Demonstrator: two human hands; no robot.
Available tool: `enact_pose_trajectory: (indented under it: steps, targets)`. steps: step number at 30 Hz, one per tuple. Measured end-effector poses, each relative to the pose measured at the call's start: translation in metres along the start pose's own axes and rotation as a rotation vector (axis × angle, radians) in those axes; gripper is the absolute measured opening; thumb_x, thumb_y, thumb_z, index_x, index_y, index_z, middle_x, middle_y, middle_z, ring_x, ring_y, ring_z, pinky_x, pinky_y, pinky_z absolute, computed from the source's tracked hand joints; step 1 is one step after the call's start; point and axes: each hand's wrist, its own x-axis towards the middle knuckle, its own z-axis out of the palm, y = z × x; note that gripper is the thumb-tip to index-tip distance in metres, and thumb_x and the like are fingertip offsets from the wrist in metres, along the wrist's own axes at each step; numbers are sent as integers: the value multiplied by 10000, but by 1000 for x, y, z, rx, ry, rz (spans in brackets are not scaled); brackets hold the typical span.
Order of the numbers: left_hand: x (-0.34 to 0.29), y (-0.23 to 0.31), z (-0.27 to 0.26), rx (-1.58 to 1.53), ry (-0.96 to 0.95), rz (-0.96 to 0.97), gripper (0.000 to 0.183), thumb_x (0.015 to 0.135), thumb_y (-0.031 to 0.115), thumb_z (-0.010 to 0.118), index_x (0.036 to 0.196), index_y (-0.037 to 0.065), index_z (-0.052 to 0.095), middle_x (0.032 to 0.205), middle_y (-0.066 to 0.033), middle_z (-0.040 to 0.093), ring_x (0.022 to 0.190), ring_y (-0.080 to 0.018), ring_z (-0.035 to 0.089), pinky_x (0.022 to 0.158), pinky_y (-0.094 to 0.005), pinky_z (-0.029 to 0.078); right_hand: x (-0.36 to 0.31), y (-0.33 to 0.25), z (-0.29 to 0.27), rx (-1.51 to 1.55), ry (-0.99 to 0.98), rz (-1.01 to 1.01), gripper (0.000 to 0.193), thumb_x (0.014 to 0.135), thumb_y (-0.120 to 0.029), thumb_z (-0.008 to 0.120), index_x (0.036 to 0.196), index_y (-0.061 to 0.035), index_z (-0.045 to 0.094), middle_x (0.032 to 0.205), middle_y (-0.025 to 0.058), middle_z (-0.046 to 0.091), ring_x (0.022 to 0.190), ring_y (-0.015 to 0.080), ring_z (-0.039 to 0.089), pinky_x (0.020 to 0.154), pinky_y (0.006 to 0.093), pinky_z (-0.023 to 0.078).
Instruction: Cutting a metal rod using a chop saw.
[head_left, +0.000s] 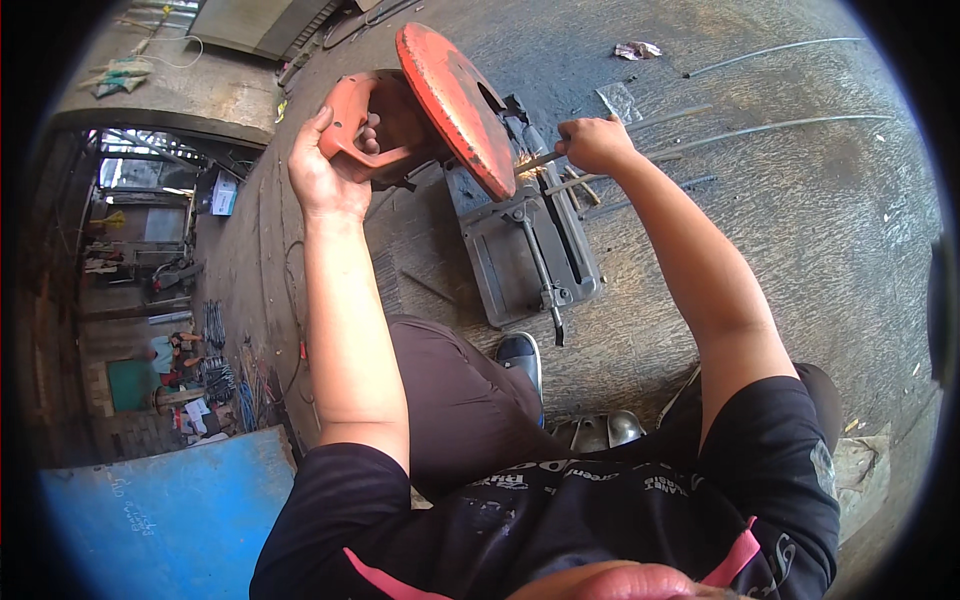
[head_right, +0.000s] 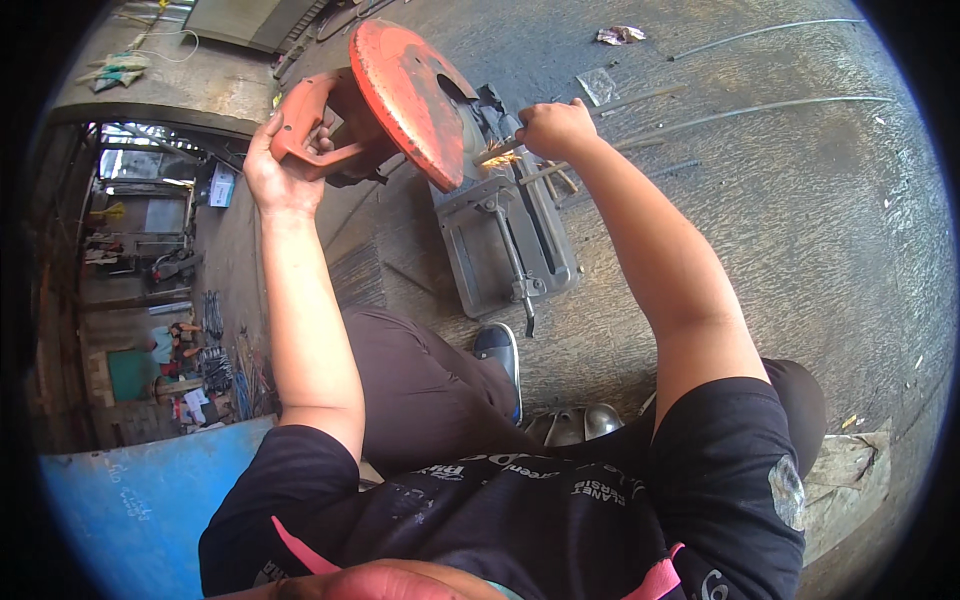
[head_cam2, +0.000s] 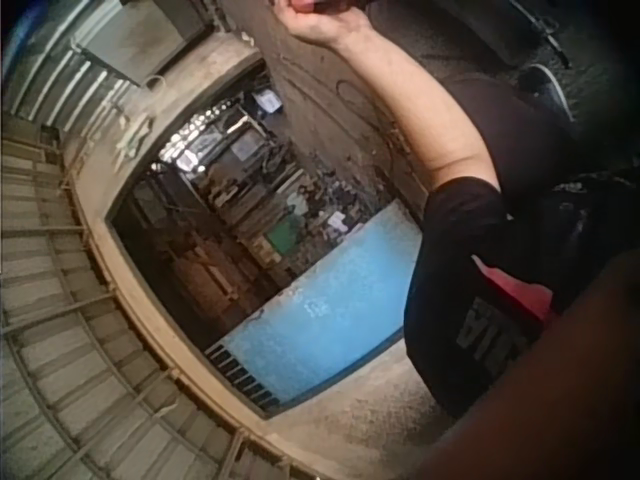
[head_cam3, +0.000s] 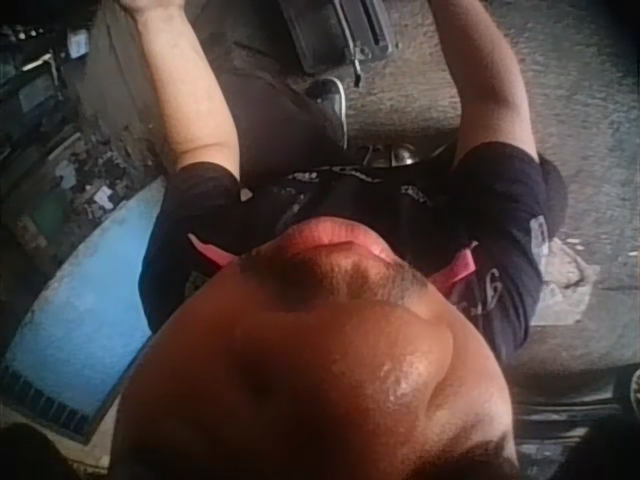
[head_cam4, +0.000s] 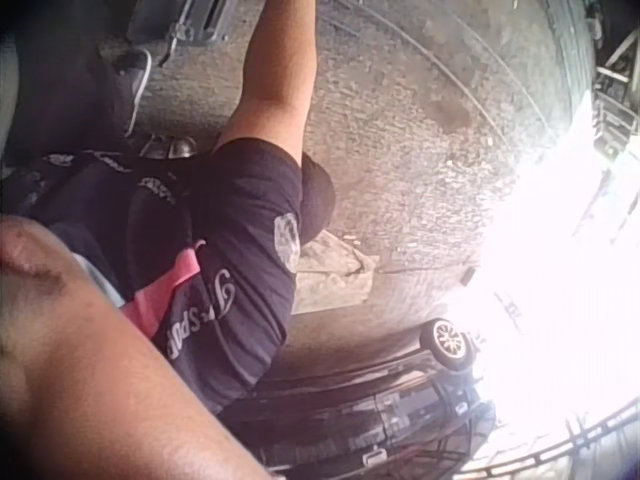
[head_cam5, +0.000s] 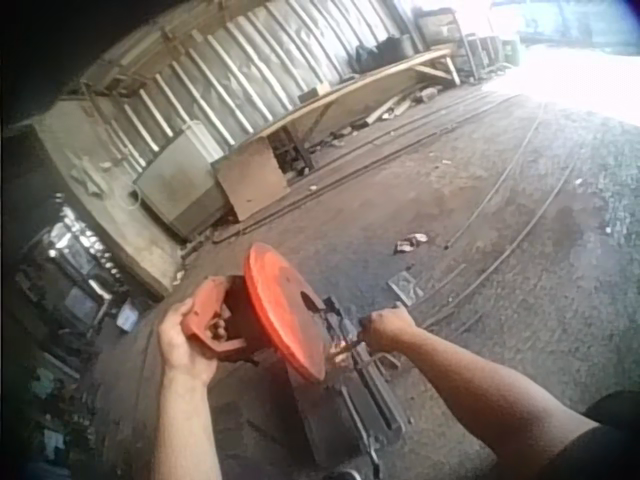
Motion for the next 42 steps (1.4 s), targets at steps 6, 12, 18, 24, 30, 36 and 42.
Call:
enact_pose_trajectory:
  steps: [6,12,18,24,30,36,42]
  targets:
    - [1,0,-1,23,-17,-4,502,884,300,511,1207,-82,470,996,-198,575,825,-270,576,713,-352,485,2,3,6,19,25,10,265,876,-379,542,1002,-173,651,971,55,692,989,238,637,916,444,359]
    - [-2,-1,5,42,4,35,525,891,312,488,1221,-96,462,1035,-219,567,882,-301,583,773,-382,485,3,2,6,17,18,3,262,877,-376,544,998,-169,651,970,57,692,985,239,638,898,444,365]
    - [-2,-1,6,53,-3,38,528,898,324,470,1218,-97,468,1040,-223,572,897,-306,586,783,-385,483,4,2,6,27,15,4,274,876,-386,545,1010,-171,649,984,57,691,987,243,639,889,448,371]
    - [-2,-1,5,21,-8,28,508,895,314,485,1206,-88,480,1000,-195,583,854,-271,598,748,-357,499,5,1,5,19,7,-1,295,876,-389,551,1046,-170,649,1011,77,687,1011,256,633,908,460,382]
    - [4,-3,5,-11,7,6,513,910,333,473,1204,-88,477,965,-224,595,829,-276,598,745,-362,504,1,38,-29,257,86,19,354,878,-390,571,1053,-92,651,1005,144,671,1002,301,624,852,419,459]
    - [-3,-1,9,-49,60,7,385,827,314,604,1101,51,546,783,-46,560,630,-143,567,577,-286,510,-45,3,-111,1129,176,-8,358,953,-339,532,977,5,628,818,60,626,692,132,535,653,277,444]
    - [-16,4,12,788,417,815,582,835,284,629,1311,9,437,1177,-218,513,1082,-320,488,949,-434,404,-90,-109,-154,1505,176,-211,350,1000,-308,430,889,6,540,716,59,501,601,143,445,570,281,388]
